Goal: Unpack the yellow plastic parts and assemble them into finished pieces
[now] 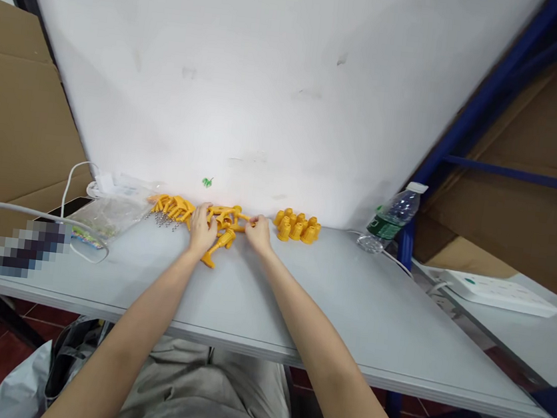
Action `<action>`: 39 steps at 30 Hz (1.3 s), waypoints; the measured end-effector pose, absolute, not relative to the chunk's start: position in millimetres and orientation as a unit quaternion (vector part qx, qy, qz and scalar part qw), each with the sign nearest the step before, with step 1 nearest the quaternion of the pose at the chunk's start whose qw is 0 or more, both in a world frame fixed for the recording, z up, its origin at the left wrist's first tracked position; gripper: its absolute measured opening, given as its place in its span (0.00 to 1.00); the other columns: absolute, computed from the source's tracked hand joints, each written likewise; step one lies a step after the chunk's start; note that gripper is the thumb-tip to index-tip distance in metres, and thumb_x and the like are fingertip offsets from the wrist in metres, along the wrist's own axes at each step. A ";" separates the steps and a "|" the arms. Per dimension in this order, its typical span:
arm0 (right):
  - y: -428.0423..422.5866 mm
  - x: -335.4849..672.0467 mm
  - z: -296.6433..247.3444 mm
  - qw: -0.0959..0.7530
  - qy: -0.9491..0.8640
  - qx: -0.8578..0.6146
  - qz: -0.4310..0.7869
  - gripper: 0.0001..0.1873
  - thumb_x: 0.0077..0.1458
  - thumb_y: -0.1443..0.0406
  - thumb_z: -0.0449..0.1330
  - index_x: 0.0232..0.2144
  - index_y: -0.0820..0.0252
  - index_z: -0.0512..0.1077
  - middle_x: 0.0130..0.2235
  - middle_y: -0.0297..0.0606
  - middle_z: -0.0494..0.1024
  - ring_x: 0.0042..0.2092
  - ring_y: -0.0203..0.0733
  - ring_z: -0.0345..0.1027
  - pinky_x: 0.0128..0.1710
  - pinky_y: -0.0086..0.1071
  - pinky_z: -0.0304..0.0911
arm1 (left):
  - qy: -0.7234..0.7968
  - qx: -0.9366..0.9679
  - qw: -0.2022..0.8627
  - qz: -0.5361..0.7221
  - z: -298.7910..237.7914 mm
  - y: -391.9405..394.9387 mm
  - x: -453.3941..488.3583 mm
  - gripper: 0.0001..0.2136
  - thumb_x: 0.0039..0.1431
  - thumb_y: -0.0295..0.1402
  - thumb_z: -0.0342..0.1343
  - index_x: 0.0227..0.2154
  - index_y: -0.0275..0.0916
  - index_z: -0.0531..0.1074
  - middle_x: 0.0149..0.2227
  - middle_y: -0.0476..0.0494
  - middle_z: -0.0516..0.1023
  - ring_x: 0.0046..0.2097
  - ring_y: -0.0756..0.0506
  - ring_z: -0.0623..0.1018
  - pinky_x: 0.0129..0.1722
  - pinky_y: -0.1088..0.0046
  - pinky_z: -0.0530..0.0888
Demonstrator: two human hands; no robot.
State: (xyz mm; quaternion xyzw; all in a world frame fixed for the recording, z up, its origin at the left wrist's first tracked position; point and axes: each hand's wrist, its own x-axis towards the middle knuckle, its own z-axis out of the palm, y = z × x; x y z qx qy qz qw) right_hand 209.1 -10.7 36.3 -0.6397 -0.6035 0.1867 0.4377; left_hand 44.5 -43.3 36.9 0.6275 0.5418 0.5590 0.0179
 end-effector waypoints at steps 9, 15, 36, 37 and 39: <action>-19.4 238.8 22.2 0.567 -0.652 -0.468 0.186 0.19 0.50 0.62 0.58 0.46 0.59 0.68 0.49 0.47 0.76 0.49 0.49 0.70 0.50 0.44 0.66 | 0.482 0.702 -0.010 0.524 16.8 -35.3 48.8 0.22 0.62 0.36 0.51 0.58 0.39 0.62 0.59 0.34 0.68 0.63 0.39 0.66 0.63 0.56 0.63; -45.0 228.5 40.0 0.389 -0.844 -0.369 -0.010 0.18 0.60 0.68 0.51 0.52 0.59 0.70 0.52 0.48 0.77 0.52 0.50 0.68 0.50 0.43 0.61 | 0.496 0.739 -0.046 0.454 24.3 -43.4 47.3 0.21 0.66 0.31 0.44 0.60 0.45 0.66 0.59 0.38 0.69 0.60 0.39 0.69 0.59 0.57 0.66; -55.6 228.7 54.6 0.282 -0.790 -0.525 -0.143 0.13 0.62 0.70 0.50 0.46 0.60 0.71 0.44 0.46 0.79 0.47 0.50 0.68 0.54 0.44 0.49 | 0.488 0.734 -0.063 0.468 34.3 -51.3 49.3 0.14 0.61 0.28 0.51 0.48 0.43 0.75 0.40 0.43 0.76 0.43 0.44 0.76 0.45 0.67 0.73; -55.3 230.0 54.5 0.285 -0.792 -0.520 -0.146 0.14 0.62 0.70 0.50 0.47 0.60 0.70 0.44 0.46 0.78 0.48 0.50 0.68 0.54 0.43 0.49 | 0.485 0.734 -0.065 0.470 34.4 -51.4 49.5 0.14 0.61 0.29 0.51 0.48 0.43 0.75 0.40 0.43 0.77 0.43 0.44 0.76 0.45 0.67 0.73; -54.6 231.7 53.0 0.278 -0.806 -0.504 -0.139 0.15 0.64 0.67 0.50 0.51 0.61 0.69 0.47 0.47 0.78 0.49 0.50 0.68 0.54 0.42 0.50 | 0.484 0.734 -0.071 0.471 34.2 -50.8 48.7 0.14 0.62 0.29 0.51 0.48 0.43 0.75 0.39 0.43 0.77 0.42 0.44 0.76 0.46 0.67 0.73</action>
